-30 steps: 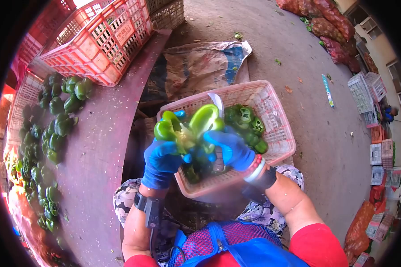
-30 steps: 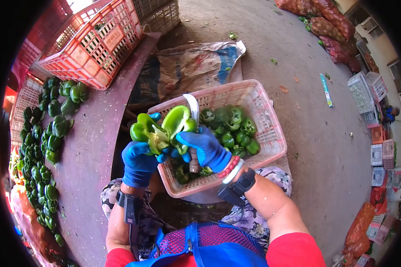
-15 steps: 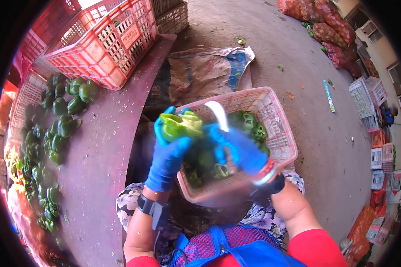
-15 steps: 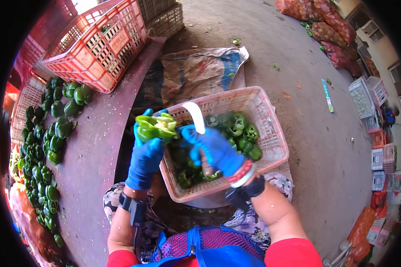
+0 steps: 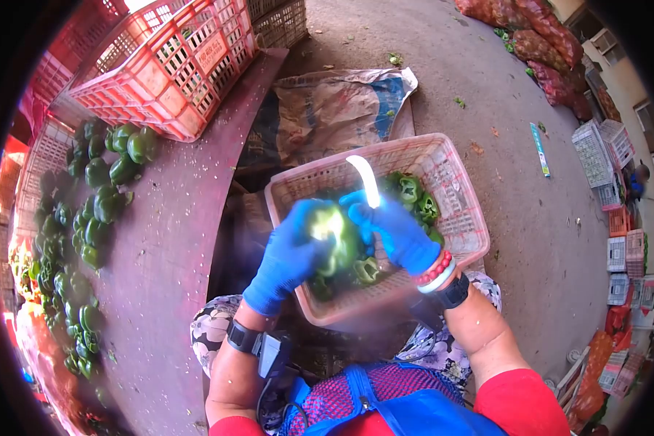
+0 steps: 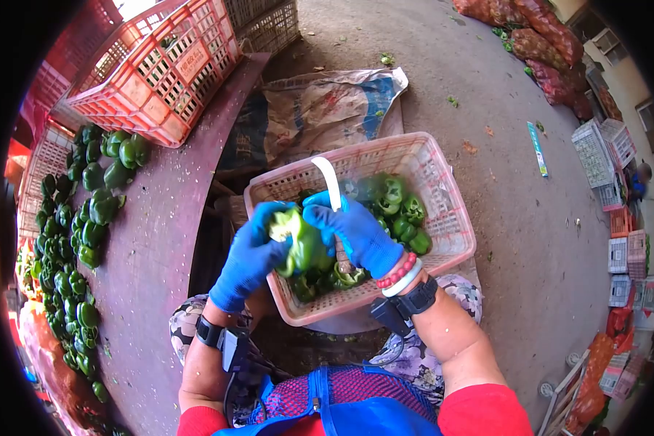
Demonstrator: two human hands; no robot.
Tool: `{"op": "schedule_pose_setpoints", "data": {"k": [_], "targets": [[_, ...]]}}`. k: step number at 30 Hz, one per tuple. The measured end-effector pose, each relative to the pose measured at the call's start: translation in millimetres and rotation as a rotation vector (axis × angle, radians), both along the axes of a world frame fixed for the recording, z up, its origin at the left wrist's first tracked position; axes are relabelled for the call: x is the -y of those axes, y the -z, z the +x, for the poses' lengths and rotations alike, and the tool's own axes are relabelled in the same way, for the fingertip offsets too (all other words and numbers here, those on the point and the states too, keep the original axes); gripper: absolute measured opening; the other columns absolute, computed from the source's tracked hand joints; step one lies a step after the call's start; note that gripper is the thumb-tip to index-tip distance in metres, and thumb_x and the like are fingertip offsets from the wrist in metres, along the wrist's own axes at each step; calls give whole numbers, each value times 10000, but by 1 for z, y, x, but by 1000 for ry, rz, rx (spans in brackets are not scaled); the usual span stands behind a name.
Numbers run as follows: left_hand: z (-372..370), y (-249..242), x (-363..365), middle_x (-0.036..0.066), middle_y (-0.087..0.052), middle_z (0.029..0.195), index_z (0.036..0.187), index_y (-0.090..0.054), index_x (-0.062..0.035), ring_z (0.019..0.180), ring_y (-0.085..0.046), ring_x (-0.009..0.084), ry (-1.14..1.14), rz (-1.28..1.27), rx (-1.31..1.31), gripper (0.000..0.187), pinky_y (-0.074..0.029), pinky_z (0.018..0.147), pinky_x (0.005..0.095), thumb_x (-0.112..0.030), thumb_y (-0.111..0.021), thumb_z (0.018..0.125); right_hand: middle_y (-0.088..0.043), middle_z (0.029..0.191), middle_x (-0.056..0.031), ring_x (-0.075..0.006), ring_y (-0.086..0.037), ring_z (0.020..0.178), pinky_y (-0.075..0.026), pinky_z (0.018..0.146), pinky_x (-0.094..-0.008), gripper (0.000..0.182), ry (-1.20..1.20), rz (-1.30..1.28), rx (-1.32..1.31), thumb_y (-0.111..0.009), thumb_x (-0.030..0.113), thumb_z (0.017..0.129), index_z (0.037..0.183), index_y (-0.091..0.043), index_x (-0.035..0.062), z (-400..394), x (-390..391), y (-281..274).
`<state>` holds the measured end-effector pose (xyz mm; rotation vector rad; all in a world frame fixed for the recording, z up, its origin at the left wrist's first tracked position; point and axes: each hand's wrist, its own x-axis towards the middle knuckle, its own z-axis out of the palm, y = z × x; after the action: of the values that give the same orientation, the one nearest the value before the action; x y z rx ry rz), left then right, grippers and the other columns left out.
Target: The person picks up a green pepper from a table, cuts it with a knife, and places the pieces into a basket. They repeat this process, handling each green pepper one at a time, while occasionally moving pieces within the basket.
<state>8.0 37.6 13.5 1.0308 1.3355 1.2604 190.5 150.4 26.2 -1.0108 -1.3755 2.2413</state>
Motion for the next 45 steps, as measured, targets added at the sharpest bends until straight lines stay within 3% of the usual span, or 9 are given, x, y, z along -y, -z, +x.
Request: {"op": "schedule_pose_setpoints", "data": {"k": [6, 13, 18, 26, 32, 36, 39, 42, 45], "targets": [[0, 0, 2, 145, -642, 966, 1096, -537, -38, 832, -635, 224, -170, 5, -196, 232, -518, 748, 368, -158, -627, 918, -598, 954, -12, -87, -550, 625, -457, 529, -234, 689, -112, -122, -146, -738, 463, 871, 1379, -490, 69, -8, 24, 1], [-22, -38, 7, 161, -634, 822, 1046, -582, 21, 767, -600, 157, 189, -123, -511, 394, -506, 719, 360, -273, -755, 850, -617, 867, -12, -88, -566, 646, -454, 539, -233, 532, -206, -99, -50, -715, 313, 895, 1316, -542, 37, -4, 17, 0], [-21, -34, 11, 176, -669, 833, 905, -599, -71, 740, -632, 422, 195, 58, -837, 304, -497, 624, 449, -276, -772, 761, -616, 793, -2, -87, -551, 594, -445, 509, -238, 416, -244, 33, -2, -714, 311, 900, 1200, -601, 47, -7, 21, 6], [13, 0, 8, 48, -526, 653, 780, -546, -148, 580, -595, 268, -54, 360, -1349, 150, -436, 519, 407, -180, -689, 746, -596, 727, -12, -110, -558, 551, -452, 474, -254, 320, -12, -93, 53, -676, 346, 920, 1061, -651, 59, -5, 32, 28], [13, -1, 1, 47, -509, 643, 753, -547, -115, 570, -573, 188, -104, 485, -1318, 172, -437, 535, 353, -156, -703, 813, -591, 725, -9, -109, -559, 550, -457, 472, -258, 354, 3, -274, 43, -655, 374, 925, 1087, -657, 59, 1, 25, 4], [13, 2, -1, -7, -535, 700, 864, -598, -20, 687, -450, 26, -281, 185, -379, 233, -397, 572, 233, -204, -643, 998, -604, 775, -9, -93, -572, 586, -459, 478, -244, 408, -40, -122, 13, -656, 379, 925, 1161, -630, 47, 8, 18, 10], [6, 10, 0, -21, -623, 761, 951, -623, -11, 720, -572, 62, -290, -77, -258, 168, -483, 622, 266, -173, -618, 995, -616, 861, -10, -80, -584, 635, -462, 493, -228, 491, -75, -25, -9, -673, 354, 919, 1275, -566, 33, 14, 15, 13], [-6, 19, -2, 33, -670, 1007, 1181, -613, -17, 933, -622, 115, -102, -237, -440, 235, -521, 803, 293, -153, -581, 992, -626, 927, -11, -67, -586, 700, -472, 554, -219, 528, -78, -20, -43, -689, 305, 913, 1332, -527, 27, 21, 10, 13], [-3, 27, -3, 67, -588, 1275, 1402, -489, -32, 1155, -542, 141, -68, 89, -66, 439, -461, 986, 314, -143, -555, 983, -630, 1034, -27, -57, -581, 816, -485, 677, -214, 653, -169, 15, -105, -697, 259, 906, 1456, -429, 33, 22, 4, 1]]}}
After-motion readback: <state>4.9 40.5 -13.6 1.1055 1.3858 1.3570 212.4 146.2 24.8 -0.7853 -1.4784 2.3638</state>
